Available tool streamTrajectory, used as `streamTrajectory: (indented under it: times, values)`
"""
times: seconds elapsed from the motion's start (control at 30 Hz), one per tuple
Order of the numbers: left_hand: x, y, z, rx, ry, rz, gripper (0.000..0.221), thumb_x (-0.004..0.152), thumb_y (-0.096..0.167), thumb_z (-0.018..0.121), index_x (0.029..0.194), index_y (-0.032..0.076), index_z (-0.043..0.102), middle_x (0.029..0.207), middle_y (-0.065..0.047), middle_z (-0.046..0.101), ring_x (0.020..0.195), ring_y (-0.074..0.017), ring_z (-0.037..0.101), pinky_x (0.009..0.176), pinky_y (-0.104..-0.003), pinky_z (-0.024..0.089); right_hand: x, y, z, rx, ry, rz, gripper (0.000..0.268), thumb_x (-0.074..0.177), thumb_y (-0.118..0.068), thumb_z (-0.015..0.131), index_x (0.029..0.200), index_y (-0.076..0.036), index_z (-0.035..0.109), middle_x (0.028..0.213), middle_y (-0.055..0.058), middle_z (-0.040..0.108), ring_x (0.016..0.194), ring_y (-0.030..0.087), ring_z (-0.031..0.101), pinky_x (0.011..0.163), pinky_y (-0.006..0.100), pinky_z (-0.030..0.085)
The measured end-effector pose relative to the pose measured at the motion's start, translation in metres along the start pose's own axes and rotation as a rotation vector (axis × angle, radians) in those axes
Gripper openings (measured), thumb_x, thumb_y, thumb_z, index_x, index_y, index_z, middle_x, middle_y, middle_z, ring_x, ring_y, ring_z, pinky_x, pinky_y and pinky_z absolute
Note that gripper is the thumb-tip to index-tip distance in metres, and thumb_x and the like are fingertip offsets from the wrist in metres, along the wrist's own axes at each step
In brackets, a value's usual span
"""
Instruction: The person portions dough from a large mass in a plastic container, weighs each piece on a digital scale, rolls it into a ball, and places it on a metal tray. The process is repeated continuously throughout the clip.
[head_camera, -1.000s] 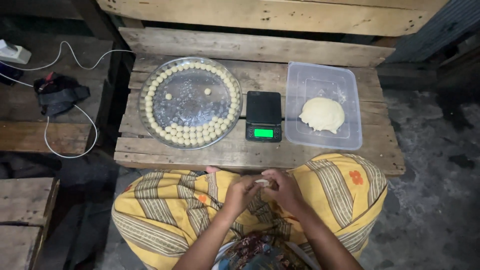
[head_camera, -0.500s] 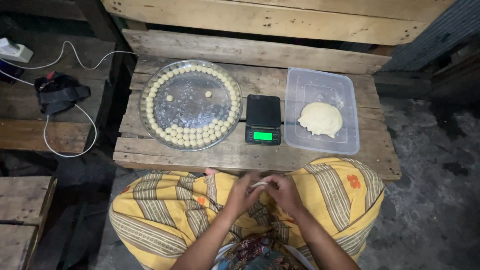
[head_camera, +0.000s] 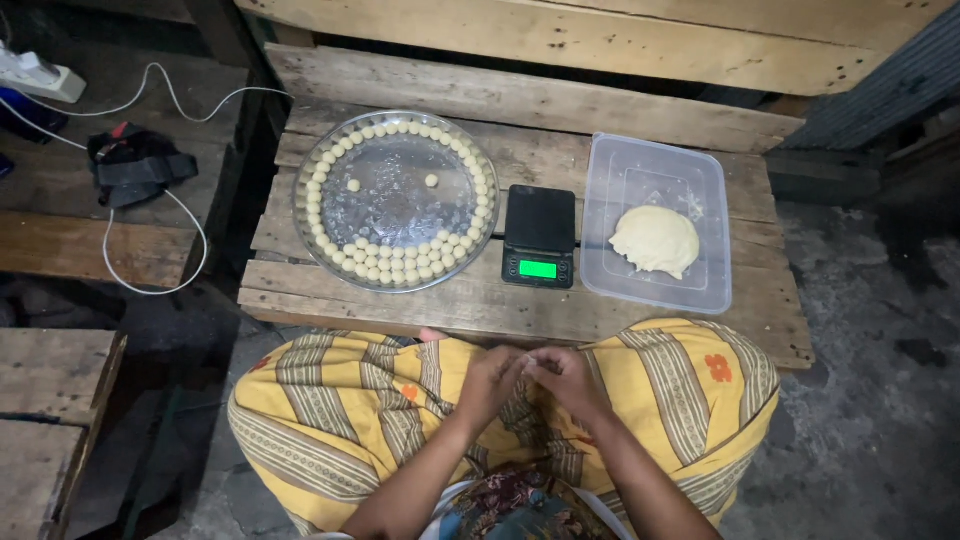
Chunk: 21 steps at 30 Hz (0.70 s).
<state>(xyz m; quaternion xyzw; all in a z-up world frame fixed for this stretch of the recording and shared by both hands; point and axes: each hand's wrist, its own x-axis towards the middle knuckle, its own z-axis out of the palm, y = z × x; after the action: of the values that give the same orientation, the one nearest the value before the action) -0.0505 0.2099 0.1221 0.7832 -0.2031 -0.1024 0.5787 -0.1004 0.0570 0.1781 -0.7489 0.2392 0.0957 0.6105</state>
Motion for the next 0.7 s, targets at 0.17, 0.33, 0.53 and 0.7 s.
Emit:
streamTrajectory:
  times: [0.17, 0.33, 0.53, 0.7]
  values:
    - [-0.002, -0.014, 0.0, -0.026, 0.042, 0.076, 0.01, 0.094, 0.017, 0.072, 0.101, 0.013, 0.078, 0.086, -0.01, 0.078, 0.091, -0.0287, 0.075, 0.08, -0.039, 0.059, 0.002, 0.0, -0.001, 0.067, 0.012, -0.057, 0.028, 0.084, -0.017, 0.082, 0.109, -0.004, 0.082, 0.089, 0.008, 0.078, 0.086, 0.013, 0.065, 0.08, 0.035, 0.056]
    - [0.0, 0.022, -0.017, -0.195, -0.064, -0.074, 0.034, 0.103, 0.02, 0.055, 0.133, 0.004, 0.058, 0.115, -0.021, 0.072, 0.114, -0.0372, 0.067, 0.101, -0.049, 0.051, 0.017, 0.026, 0.001, 0.097, 0.087, 0.004, 0.028, 0.088, -0.019, 0.079, 0.111, -0.002, 0.079, 0.087, 0.008, 0.075, 0.082, 0.015, 0.065, 0.079, 0.036, 0.055]
    - [0.006, -0.012, -0.012, -0.021, 0.013, 0.077, 0.039, 0.097, 0.006, 0.059, 0.136, 0.0, 0.059, 0.117, -0.019, 0.073, 0.105, -0.036, 0.072, 0.093, -0.049, 0.056, 0.031, 0.026, -0.002, 0.499, 0.167, 0.22, 0.033, 0.089, -0.013, 0.078, 0.117, 0.002, 0.069, 0.084, 0.006, 0.065, 0.069, 0.018, 0.065, 0.062, 0.031, 0.054]
    - [0.006, -0.026, -0.006, 0.033, 0.016, 0.085, 0.036, 0.093, 0.003, 0.061, 0.129, 0.005, 0.066, 0.116, -0.014, 0.071, 0.103, -0.0323, 0.073, 0.091, -0.046, 0.057, 0.056, -0.029, -0.024, 0.549, 0.256, 0.169, 0.015, 0.091, -0.011, 0.075, 0.104, -0.006, 0.069, 0.071, -0.001, 0.06, 0.058, 0.009, 0.062, 0.06, 0.027, 0.058]
